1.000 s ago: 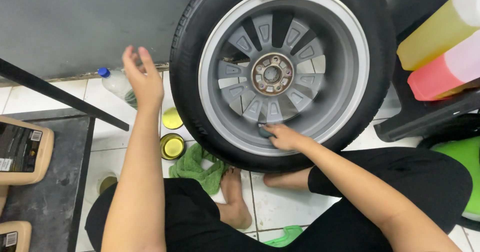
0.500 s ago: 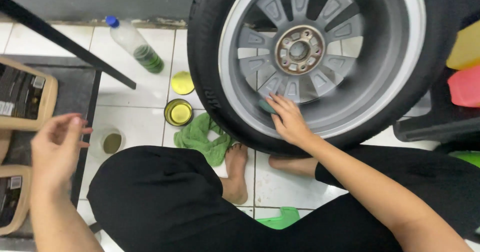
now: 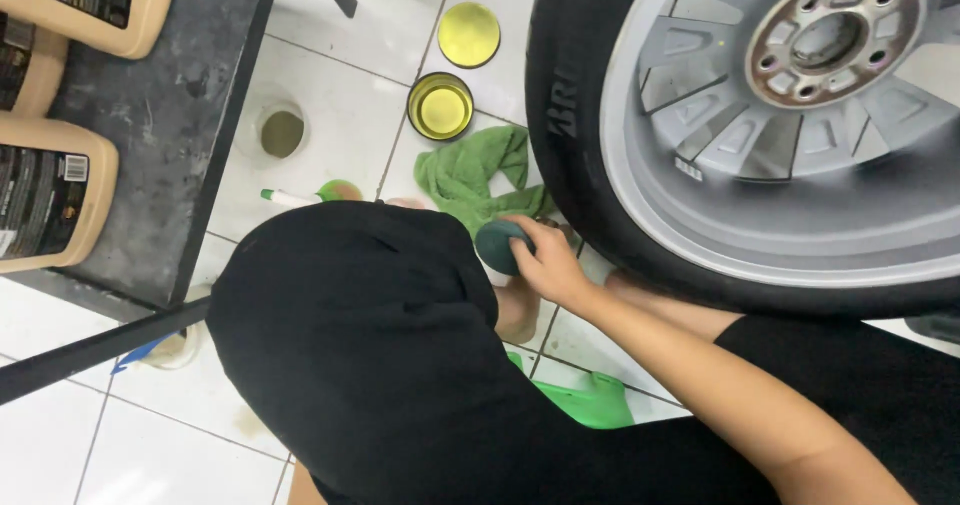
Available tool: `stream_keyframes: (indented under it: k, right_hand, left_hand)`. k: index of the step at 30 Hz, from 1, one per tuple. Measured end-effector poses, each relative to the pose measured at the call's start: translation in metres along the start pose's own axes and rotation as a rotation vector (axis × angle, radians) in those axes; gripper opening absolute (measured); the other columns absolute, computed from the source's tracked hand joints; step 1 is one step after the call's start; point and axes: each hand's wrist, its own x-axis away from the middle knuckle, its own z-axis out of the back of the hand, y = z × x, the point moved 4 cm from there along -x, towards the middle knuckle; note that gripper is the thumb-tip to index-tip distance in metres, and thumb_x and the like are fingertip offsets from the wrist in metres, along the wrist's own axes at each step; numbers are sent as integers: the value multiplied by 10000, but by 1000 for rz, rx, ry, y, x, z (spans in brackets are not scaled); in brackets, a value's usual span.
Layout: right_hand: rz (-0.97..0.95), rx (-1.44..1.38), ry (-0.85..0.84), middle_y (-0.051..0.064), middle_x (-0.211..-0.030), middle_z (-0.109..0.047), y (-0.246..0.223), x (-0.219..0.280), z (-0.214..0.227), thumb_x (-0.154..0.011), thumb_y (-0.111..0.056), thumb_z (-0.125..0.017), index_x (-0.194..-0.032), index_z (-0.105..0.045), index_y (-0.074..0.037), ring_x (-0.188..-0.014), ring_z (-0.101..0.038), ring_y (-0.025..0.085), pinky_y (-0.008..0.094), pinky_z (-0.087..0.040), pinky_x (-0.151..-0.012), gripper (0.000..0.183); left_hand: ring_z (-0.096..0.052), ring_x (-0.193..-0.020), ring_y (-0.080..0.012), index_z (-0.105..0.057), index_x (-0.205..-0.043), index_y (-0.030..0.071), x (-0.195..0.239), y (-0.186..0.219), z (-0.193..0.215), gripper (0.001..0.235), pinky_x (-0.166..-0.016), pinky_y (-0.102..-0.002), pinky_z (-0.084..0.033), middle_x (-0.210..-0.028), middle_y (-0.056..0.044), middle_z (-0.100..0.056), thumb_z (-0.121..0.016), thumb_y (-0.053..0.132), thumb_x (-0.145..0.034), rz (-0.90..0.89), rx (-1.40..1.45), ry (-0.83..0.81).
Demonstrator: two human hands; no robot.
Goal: Polishing and cleaning the inner rim of a motorcycle wheel using a sponge, cleaning agent, and a cloth.
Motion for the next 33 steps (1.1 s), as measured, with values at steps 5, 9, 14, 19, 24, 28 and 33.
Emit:
stream_keyframes:
  k: [5,9,14,19,24,28,33]
  right_hand:
    - [-334,-98,-51,179,-1259,-710,71,-12,-33,-981,-161,-540,-1369,-665,-128,-1227,-637,387,554,-491,-1037,408]
    - [-408,-147,-105,176,-1309,-689,68,-17,-42,-982,-180,-540,-1390,-659,-164,-1261,-620,378,560,-480,-1055,425]
    - [-417,-266,-90,260,-1314,-664,48,-34,-48,-985,-122,-522,-1360,-668,-57,-1296,-579,407,563,-449,-1089,408]
    - [-383,-328,-110,246,-1311,-669,48,-51,-69,-971,-83,-531,-1336,-684,-55,-1305,-564,344,534,-454,-1089,397]
    - [-398,-424,-62,226,-1375,-634,69,-55,-91,-966,-94,-584,-1365,-659,-87,-1339,-544,309,494,-476,-1087,406]
    - [-402,-518,46,358,-1441,-523,38,-57,-83,-1011,-79,-511,-1458,-527,37,-1383,-472,419,568,-416,-1120,461]
    - [-339,-605,92,397,-1479,-448,33,-64,-80,-1027,-55,-497,-1493,-449,72,-1409,-410,457,580,-379,-1145,485]
  left_hand:
    - [-623,-1139,-206,-698,-1241,201,17,4,-36,326,-875,-290,-552,-1261,-60,-604,-823,258,-946,-6,-8,11]
    - [-602,-1168,-210,-701,-1240,193,26,14,-77,360,-887,-290,-546,-1295,-58,-571,-840,264,-916,-24,0,15]
    - [-575,-1205,-215,-705,-1239,182,35,27,-111,402,-902,-290,-539,-1337,-54,-530,-861,272,-879,-38,0,51]
    - [-549,-1241,-220,-708,-1238,172,37,29,-129,445,-917,-290,-531,-1379,-50,-488,-882,280,-842,-51,-22,90]
    - [-522,-1278,-225,-712,-1236,162,40,23,-142,489,-932,-290,-524,-1421,-46,-447,-904,287,-805,-70,-40,63]
    - [-411,-1429,-367,-537,-1470,151,31,21,-147,813,-1040,-402,-517,-1515,-118,-357,-904,240,-750,13,111,-281]
    - [-624,-1232,-266,-728,-1230,193,25,27,-165,476,-897,-288,-599,-1284,-59,-653,-909,244,-793,105,137,-79]
